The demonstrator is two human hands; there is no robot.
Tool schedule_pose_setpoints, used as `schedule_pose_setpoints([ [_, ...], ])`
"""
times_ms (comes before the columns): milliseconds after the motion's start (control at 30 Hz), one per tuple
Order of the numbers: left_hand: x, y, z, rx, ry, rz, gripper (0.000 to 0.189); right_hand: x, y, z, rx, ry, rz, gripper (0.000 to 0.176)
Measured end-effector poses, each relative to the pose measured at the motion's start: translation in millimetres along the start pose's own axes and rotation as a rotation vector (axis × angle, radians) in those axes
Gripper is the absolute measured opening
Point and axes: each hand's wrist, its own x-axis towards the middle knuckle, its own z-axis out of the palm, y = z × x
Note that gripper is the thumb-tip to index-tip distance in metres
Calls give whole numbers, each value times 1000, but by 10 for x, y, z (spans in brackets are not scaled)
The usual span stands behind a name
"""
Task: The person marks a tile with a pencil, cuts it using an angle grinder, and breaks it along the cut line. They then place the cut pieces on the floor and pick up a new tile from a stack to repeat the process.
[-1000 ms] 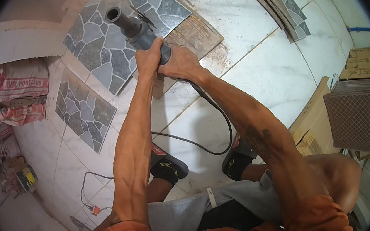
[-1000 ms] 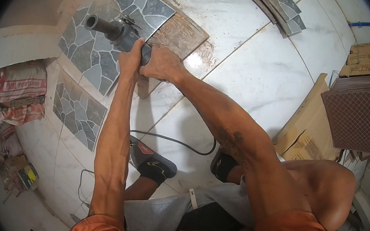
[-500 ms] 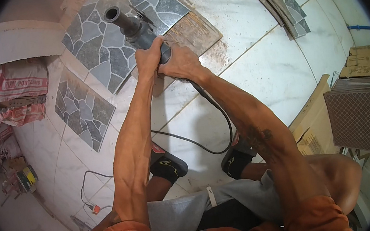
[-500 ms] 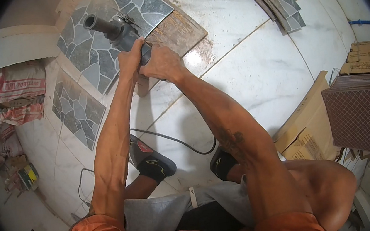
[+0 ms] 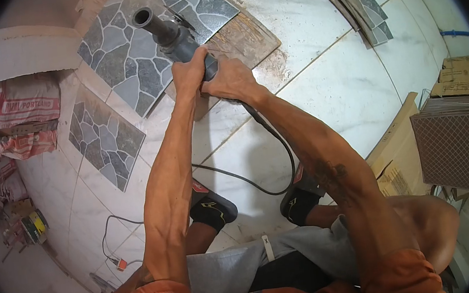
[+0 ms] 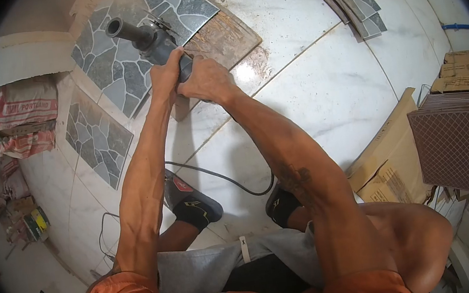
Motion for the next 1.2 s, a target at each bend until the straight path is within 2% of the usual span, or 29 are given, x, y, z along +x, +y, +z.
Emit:
schedule_pose_setpoints([
  [1000,-200,27,55,6,9,-6,49,-101,72,6,-8,-16,44,71],
  [1100,-218,26,49,6,-7,-4,47,-72,152,86,-15,42,0,81],
  [1200,-221,6,55,-16,-23,-1,44,-74,163,80,-12,15,24,82],
])
